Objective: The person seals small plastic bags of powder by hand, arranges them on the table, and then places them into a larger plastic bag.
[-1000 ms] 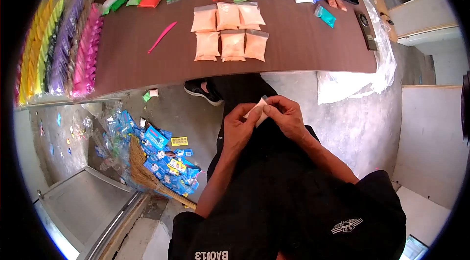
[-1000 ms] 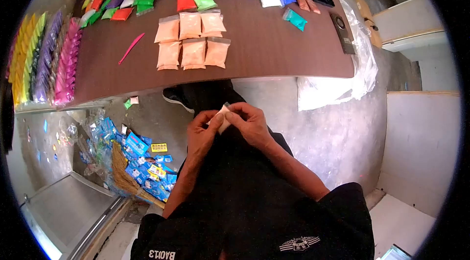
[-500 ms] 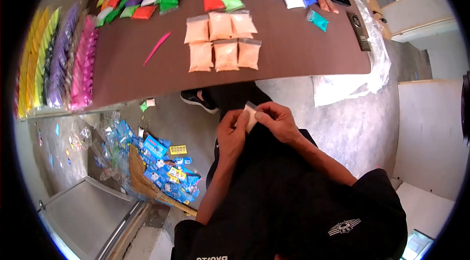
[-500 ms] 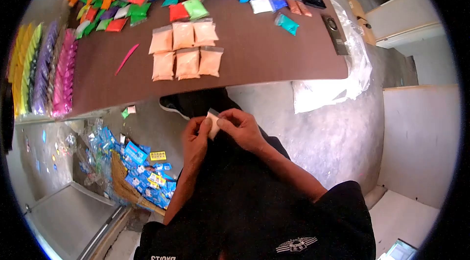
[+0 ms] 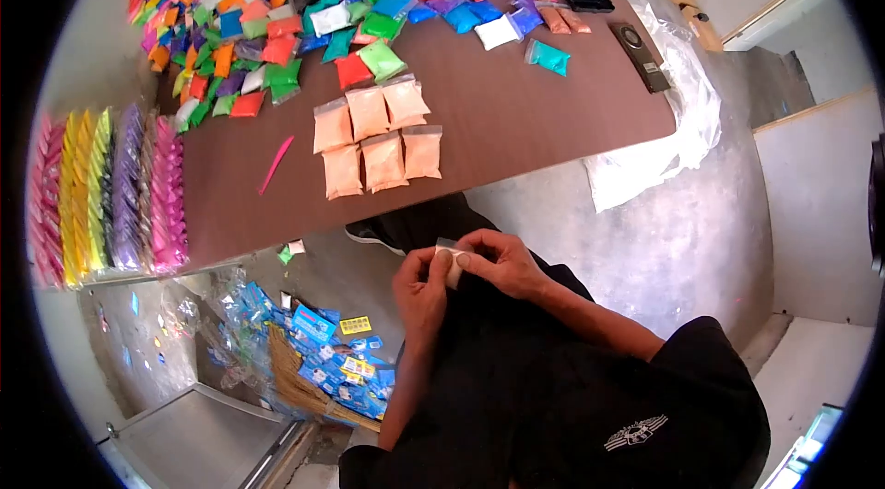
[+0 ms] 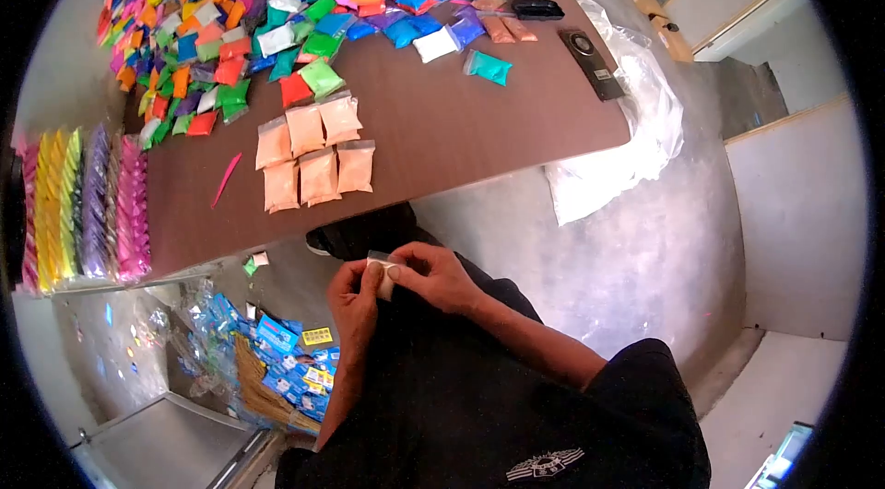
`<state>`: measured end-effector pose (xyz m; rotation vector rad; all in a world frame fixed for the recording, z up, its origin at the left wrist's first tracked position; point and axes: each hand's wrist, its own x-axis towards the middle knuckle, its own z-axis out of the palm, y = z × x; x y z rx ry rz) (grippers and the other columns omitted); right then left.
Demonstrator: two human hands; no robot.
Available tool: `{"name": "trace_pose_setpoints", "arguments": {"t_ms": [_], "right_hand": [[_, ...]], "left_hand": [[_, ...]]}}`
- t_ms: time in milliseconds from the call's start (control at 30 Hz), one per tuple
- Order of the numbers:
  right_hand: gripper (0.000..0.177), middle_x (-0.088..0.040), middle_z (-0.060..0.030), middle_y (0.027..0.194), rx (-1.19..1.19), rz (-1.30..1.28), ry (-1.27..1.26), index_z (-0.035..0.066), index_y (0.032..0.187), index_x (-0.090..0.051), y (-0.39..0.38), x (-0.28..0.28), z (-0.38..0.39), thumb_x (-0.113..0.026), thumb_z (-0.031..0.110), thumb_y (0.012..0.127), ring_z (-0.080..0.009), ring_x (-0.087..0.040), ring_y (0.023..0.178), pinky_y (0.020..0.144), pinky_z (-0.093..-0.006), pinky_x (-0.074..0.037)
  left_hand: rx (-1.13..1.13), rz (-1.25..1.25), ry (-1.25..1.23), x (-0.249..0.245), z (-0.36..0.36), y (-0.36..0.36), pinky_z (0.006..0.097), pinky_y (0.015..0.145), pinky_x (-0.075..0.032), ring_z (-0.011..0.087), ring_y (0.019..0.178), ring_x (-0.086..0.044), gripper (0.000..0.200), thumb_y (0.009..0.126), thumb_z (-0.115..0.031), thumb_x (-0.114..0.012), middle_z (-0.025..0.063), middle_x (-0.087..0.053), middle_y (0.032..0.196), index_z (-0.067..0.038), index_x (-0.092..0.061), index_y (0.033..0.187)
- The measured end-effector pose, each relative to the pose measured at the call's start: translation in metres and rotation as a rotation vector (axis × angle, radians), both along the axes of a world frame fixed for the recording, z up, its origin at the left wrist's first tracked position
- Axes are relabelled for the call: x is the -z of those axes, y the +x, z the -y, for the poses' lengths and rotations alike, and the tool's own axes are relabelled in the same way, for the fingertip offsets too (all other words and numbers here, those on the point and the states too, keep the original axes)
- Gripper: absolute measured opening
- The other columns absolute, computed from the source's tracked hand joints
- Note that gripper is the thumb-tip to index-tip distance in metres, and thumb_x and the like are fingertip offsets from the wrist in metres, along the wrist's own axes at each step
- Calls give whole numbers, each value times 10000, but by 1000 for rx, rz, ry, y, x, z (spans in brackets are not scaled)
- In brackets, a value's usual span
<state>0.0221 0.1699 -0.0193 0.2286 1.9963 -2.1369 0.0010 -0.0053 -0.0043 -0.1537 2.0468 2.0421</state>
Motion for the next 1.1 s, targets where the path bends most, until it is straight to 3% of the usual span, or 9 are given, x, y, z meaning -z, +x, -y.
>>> {"name": "trace_pose_setpoints", "arguments": {"t_ms": [133, 200, 400, 567, 667, 800, 967, 1100], "right_hand": [[250, -732, -38, 966, 27, -2, -79, -5, 1109, -732, 2, 1, -3, -739, 214, 989, -99, -650, 889, 816, -279, -542], [187, -711, 4, 933, -8, 13, 122, -1, 1073, -732, 2, -6, -5, -750, 163, 984, -68, -627, 863, 782, -243, -525], [142, -704, 9, 922, -20, 5, 53, 8, 1053, -729, 3, 5, -7, -749, 127, 978, -58, -632, 855, 763, -238, -526], [166, -680, -3, 941, 10, 93, -168, 20, 1105, -710, 0, -10, -11, -730, 144, 996, -82, -621, 835, 726, -238, -526], [216, -699, -30, 963, 0, 78, -100, 11, 1119, -705, 4, -1, -16, -727, 187, 996, -107, -642, 886, 783, -272, -540], [209, -698, -22, 959, 48, 73, -77, 15, 1128, -699, 7, 5, -15, -712, 187, 1010, -106, -639, 873, 758, -267, -535], [194, -711, -26, 985, 115, 113, -267, 33, 1135, -707, 8, 14, -16, -706, 185, 1014, -106, -647, 871, 723, -257, -524], [203, -715, -27, 987, 121, 135, -234, 35, 1151, -709, 3, -1, -15, -715, 178, 1008, -103, -651, 866, 720, -250, -525]], "left_hand": [[15, 47, 3, -6, -8, 0, 238, 748, -523, 78, 841, -646, 201, 1019, -191, -719, 23, -727, 920, 3, -738, 1071], [-2, 47, -20, -11, -6, -2, 239, 758, -529, 79, 851, -651, 200, 1018, -192, -723, 23, -732, 928, 0, -742, 1072], [73, 36, -15, -11, -4, -3, 245, 765, -535, 76, 857, -650, 172, 1014, -166, -730, 14, -738, 935, 0, -748, 1054], [35, -24, -21, -17, -12, 1, 268, 774, -549, 97, 857, -666, 181, 1004, -198, -729, 30, -739, 936, -21, -744, 1037], [44, -24, -7, -8, -15, 2, 278, 782, -558, 104, 867, -673, 202, 1003, -203, -732, 45, -743, 969, -13, -734, 1069], [110, 92, 4, -18, -16, 0, 254, 798, -551, 101, 876, -673, 236, 1021, -183, -719, 42, -742, 990, 15, -712, 1149], [176, 83, -64, -15, -13, 0, 268, 819, -556, 113, 891, -683, 246, 1023, -194, -717, 60, -743, 989, 24, -704, 1137], [139, 54, -39, -8, -14, 4, 304, 843, -563, 143, 929, -695, 247, 1017, -181, -698, 75, -748, 1041, 15, -703, 1167]]}}
